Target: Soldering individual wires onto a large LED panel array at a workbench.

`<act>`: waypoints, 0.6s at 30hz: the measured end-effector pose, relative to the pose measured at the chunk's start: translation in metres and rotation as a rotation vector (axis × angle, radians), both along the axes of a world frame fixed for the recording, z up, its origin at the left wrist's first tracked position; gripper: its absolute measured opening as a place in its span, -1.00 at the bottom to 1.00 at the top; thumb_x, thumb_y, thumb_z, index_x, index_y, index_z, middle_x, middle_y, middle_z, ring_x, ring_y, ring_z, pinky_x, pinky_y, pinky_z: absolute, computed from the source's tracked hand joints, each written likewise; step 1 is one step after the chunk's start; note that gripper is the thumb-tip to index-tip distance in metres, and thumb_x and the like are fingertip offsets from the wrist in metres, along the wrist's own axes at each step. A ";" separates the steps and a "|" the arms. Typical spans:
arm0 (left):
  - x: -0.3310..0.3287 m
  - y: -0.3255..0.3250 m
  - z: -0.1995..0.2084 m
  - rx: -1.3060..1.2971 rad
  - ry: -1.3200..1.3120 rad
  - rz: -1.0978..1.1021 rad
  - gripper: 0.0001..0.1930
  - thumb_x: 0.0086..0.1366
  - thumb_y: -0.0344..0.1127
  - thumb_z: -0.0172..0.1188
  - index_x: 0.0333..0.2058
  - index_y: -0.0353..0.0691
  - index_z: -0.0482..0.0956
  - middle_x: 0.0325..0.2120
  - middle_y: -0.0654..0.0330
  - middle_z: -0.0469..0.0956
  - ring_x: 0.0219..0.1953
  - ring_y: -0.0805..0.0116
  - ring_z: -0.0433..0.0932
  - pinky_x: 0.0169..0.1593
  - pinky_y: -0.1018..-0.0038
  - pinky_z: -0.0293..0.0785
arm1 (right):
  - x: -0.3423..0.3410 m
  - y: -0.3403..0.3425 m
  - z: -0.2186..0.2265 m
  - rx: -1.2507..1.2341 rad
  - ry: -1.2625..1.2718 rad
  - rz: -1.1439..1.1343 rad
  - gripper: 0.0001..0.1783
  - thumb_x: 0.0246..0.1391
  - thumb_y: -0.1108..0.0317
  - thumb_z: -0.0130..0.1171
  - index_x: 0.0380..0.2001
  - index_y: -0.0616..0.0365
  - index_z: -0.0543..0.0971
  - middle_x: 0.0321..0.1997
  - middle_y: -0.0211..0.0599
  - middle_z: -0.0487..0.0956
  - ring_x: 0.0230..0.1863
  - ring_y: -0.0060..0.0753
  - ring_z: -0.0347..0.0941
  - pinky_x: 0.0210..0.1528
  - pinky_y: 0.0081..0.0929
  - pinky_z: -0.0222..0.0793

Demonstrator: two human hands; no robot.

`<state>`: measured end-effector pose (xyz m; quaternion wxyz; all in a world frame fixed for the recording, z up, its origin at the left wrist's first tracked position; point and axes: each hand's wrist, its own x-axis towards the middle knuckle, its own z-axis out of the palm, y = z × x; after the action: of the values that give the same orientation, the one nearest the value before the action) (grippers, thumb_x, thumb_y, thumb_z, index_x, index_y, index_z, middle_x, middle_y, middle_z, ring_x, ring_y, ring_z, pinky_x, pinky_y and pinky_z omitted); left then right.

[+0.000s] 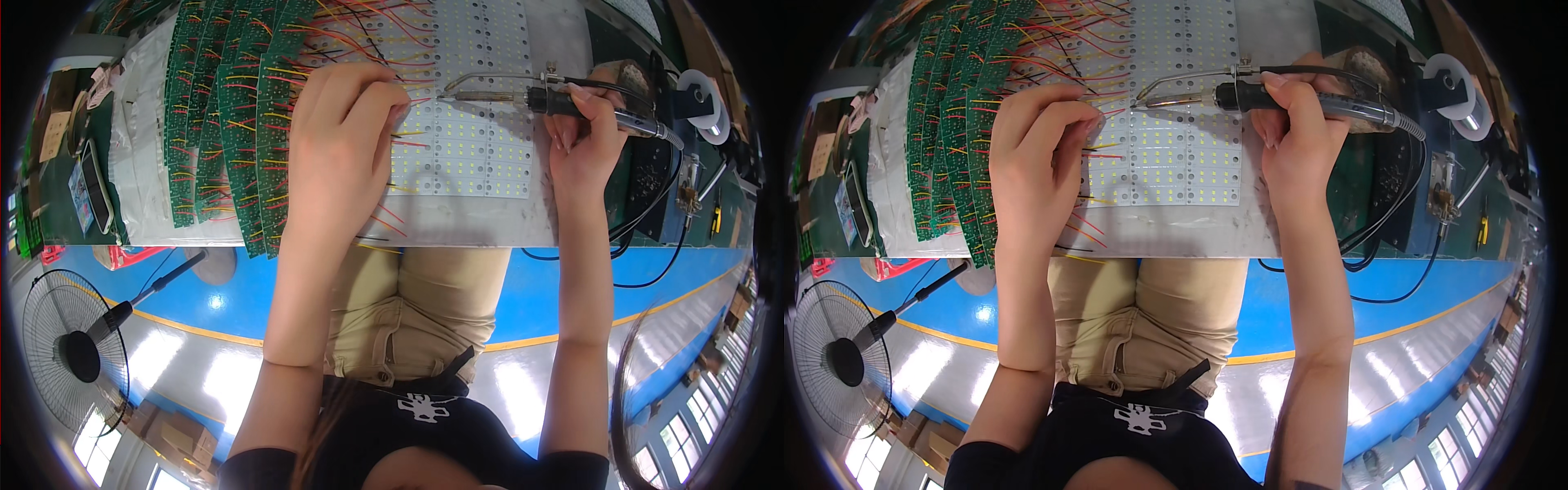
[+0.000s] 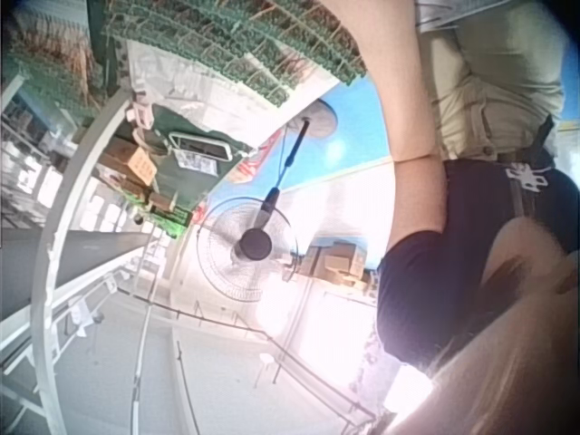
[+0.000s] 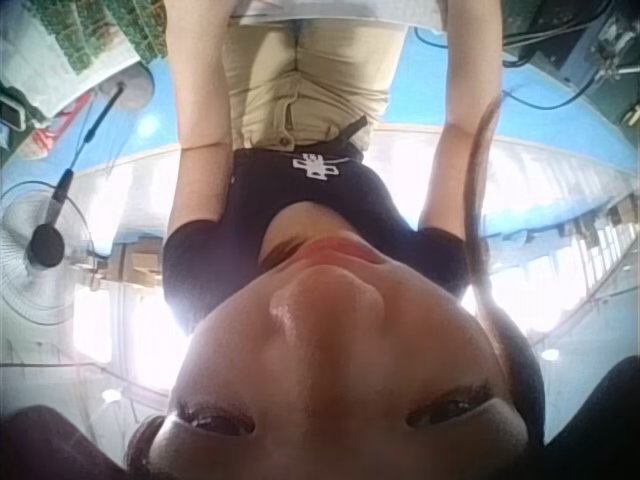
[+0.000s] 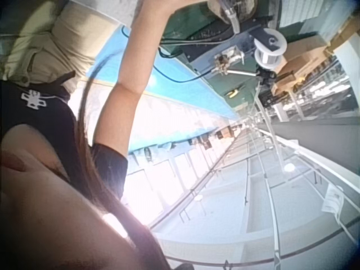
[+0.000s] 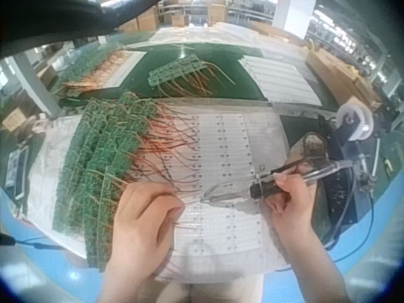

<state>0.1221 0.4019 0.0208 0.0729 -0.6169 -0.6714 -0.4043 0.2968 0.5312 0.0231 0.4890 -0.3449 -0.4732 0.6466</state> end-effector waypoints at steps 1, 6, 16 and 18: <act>0.000 0.000 0.000 0.001 -0.001 0.000 -0.88 -0.08 -0.56 0.18 -0.50 -0.28 0.46 -0.41 0.18 0.44 -0.32 0.17 0.40 -0.29 0.34 0.35 | 0.000 0.000 0.000 0.006 -0.005 0.005 -0.95 -0.10 0.46 -0.04 -0.59 0.13 0.34 -0.88 -0.50 0.13 -0.87 -0.66 -0.05 -0.76 -0.64 -0.12; -0.001 -0.001 0.001 -0.005 -0.036 -0.016 -0.88 -0.07 -0.55 0.18 -0.50 -0.28 0.46 -0.42 0.17 0.43 -0.32 0.18 0.40 -0.29 0.34 0.35 | 0.001 0.001 -0.001 0.028 0.011 0.022 -0.96 -0.11 0.45 -0.04 -0.58 0.13 0.35 -0.87 -0.50 0.14 -0.87 -0.66 -0.05 -0.76 -0.65 -0.13; 0.001 0.002 -0.001 -0.012 -0.042 -0.017 -0.90 -0.05 -0.54 0.17 -0.51 -0.29 0.45 -0.44 0.17 0.43 -0.34 0.17 0.40 -0.30 0.33 0.33 | 0.000 0.001 0.000 0.016 -0.007 0.023 -0.94 -0.10 0.45 -0.04 -0.59 0.14 0.34 -0.88 -0.50 0.12 -0.87 -0.65 -0.06 -0.76 -0.64 -0.12; 0.001 0.002 -0.001 -0.006 -0.040 -0.018 -0.90 -0.06 -0.54 0.18 -0.51 -0.29 0.45 -0.44 0.17 0.43 -0.34 0.17 0.40 -0.30 0.34 0.33 | 0.000 0.000 0.000 0.021 -0.008 0.022 -0.94 -0.11 0.45 -0.04 -0.59 0.14 0.34 -0.87 -0.50 0.12 -0.87 -0.66 -0.07 -0.75 -0.64 -0.12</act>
<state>0.1229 0.4038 0.0198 0.0539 -0.6150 -0.6683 -0.4149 0.2967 0.5315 0.0233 0.4835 -0.3371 -0.4857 0.6455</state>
